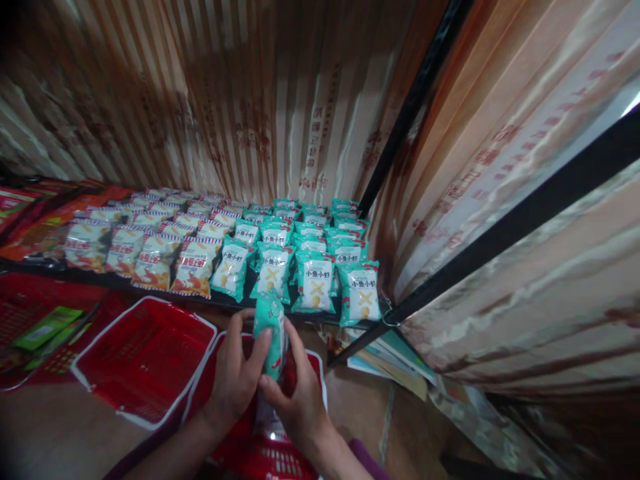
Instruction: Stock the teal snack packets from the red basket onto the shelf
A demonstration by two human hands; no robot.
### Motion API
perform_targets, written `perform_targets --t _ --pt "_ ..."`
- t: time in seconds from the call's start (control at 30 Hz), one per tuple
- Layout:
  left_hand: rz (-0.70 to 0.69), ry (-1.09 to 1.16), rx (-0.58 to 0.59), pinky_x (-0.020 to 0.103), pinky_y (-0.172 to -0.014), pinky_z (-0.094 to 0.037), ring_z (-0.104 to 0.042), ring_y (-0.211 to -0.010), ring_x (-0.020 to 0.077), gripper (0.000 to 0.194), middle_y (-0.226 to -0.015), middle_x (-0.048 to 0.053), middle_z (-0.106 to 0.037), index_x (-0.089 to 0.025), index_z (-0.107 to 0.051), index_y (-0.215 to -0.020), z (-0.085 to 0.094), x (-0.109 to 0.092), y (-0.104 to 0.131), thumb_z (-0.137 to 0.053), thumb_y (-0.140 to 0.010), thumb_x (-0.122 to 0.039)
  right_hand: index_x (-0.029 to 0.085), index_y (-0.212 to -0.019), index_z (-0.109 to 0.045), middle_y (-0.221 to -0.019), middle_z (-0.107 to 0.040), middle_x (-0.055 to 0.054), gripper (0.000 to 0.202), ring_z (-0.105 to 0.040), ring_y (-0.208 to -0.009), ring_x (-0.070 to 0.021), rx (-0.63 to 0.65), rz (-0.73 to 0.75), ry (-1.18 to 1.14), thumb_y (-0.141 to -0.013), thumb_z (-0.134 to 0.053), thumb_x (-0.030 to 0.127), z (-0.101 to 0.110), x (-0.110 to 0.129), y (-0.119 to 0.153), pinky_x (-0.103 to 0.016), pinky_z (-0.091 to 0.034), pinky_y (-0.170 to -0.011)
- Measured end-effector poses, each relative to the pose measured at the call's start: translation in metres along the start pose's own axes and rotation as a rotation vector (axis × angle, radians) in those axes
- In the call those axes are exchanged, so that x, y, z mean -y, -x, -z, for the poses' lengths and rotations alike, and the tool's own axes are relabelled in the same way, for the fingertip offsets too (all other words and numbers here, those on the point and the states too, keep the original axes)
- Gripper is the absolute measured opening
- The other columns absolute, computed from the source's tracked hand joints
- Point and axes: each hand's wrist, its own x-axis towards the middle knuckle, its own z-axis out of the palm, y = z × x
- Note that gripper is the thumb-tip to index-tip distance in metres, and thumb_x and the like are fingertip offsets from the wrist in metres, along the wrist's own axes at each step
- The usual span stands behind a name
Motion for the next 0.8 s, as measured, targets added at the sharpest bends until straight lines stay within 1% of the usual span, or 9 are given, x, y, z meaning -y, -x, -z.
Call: perform_targets --t 0.1,0.23,0.33,0.43,0.5,0.6,0.67,0.73,0.8 --pt "-0.077 0.042 0.019 0.034 -0.085 -0.047 -0.06 -0.096 0.0185 0.027 -0.106 0.007 -0.062 -0.021 -0.051 -0.109 0.001 0.005 0.002 -0.043 -0.09 -0.037 0.02 -0.144 -0.027 -0.147 -0.039 -0.013 0.087 -0.037 -0.135 -0.0299 -0.016 -0.037 -0.134 -0.073 -0.069 0.048 -0.002 0.002 0.0 -0.043 -0.037 -0.109" --pt "-0.164 0.081 0.037 0.036 -0.093 -0.044 -0.056 -0.108 0.0195 0.028 -0.116 0.007 -0.059 -0.022 -0.054 -0.113 0.001 0.012 0.004 -0.039 -0.092 -0.033 0.02 -0.142 -0.029 -0.147 -0.039 -0.012 0.089 -0.033 -0.137 -0.0291 -0.049 -0.063 -0.228 -0.069 -0.074 0.043 -0.004 0.008 -0.001 -0.044 -0.031 -0.112" --pt "-0.217 0.107 0.026 0.036 -0.096 -0.043 -0.054 -0.113 0.0202 0.031 -0.119 0.008 -0.059 -0.021 -0.056 -0.114 0.001 0.013 0.004 -0.035 -0.093 -0.03 0.022 -0.139 -0.032 -0.144 -0.044 -0.01 0.084 -0.039 -0.134 -0.0279 -0.064 -0.126 -0.346 -0.068 -0.073 0.038 -0.002 0.015 -0.002 -0.043 -0.034 -0.11" --pt "-0.226 0.107 0.006 0.036 -0.097 -0.043 -0.054 -0.112 0.0203 0.032 -0.118 0.008 -0.06 -0.021 -0.059 -0.112 0.001 0.013 0.003 -0.035 -0.093 -0.028 0.024 -0.134 -0.04 -0.137 -0.053 -0.008 0.069 -0.048 -0.127 -0.028 -0.085 -0.244 -0.539 -0.071 -0.067 0.034 0.002 0.024 -0.005 -0.044 -0.042 -0.103" --pt "-0.19 0.087 -0.034 0.036 -0.096 -0.044 -0.055 -0.112 0.0208 0.029 -0.118 0.009 -0.06 -0.02 -0.059 -0.11 0.0 0.014 0.002 -0.039 -0.091 -0.029 0.023 -0.128 -0.048 -0.128 -0.06 -0.008 0.061 -0.055 -0.119 -0.0299 -0.099 -0.298 -0.623 -0.069 -0.062 0.033 0.005 0.031 -0.007 -0.044 -0.047 -0.096" --pt "-0.075 0.07 -0.096 0.038 -0.095 -0.044 -0.056 -0.109 0.0213 0.028 -0.117 0.009 -0.06 -0.019 -0.057 -0.111 -0.001 0.019 -0.001 -0.046 -0.088 -0.032 0.021 -0.12 -0.055 -0.112 -0.069 -0.009 0.054 -0.062 -0.105 -0.0304 -0.092 -0.329 -0.63 -0.067 -0.056 0.032 0.006 0.037 -0.011 -0.043 -0.051 -0.088" --pt "0.024 0.11 -0.049 0.038 -0.093 -0.045 -0.058 -0.105 0.0209 0.03 -0.115 0.009 -0.062 -0.019 -0.055 -0.112 -0.002 0.023 -0.001 -0.046 -0.087 -0.035 0.021 -0.117 -0.057 -0.105 -0.071 -0.009 0.051 -0.065 -0.1 -0.0296 -0.095 -0.334 -0.638 -0.067 -0.054 0.033 0.005 0.038 -0.013 -0.043 -0.051 -0.086" --pt "0.122 0.182 0.049 0.036 -0.09 -0.047 -0.06 -0.101 0.0205 0.031 -0.11 0.008 -0.065 -0.019 -0.057 -0.108 -0.001 0.026 0.001 -0.044 -0.088 -0.038 0.02 -0.114 -0.06 -0.102 -0.072 -0.01 0.048 -0.065 -0.096 -0.0294 -0.1 -0.335 -0.684 -0.069 -0.053 0.034 0.002 0.036 -0.014 -0.043 -0.051 -0.085" --pt "0.167 0.237 0.116 0.034 -0.089 -0.047 -0.061 -0.101 0.0204 0.031 -0.107 0.007 -0.067 -0.019 -0.059 -0.103 0.001 0.03 0.004 -0.043 -0.088 -0.041 0.019 -0.111 -0.062 -0.1 -0.072 -0.011 0.045 -0.066 -0.095 -0.0298 -0.094 -0.334 -0.738 -0.07 -0.054 0.036 -0.002 0.033 -0.015 -0.044 -0.051 -0.085"
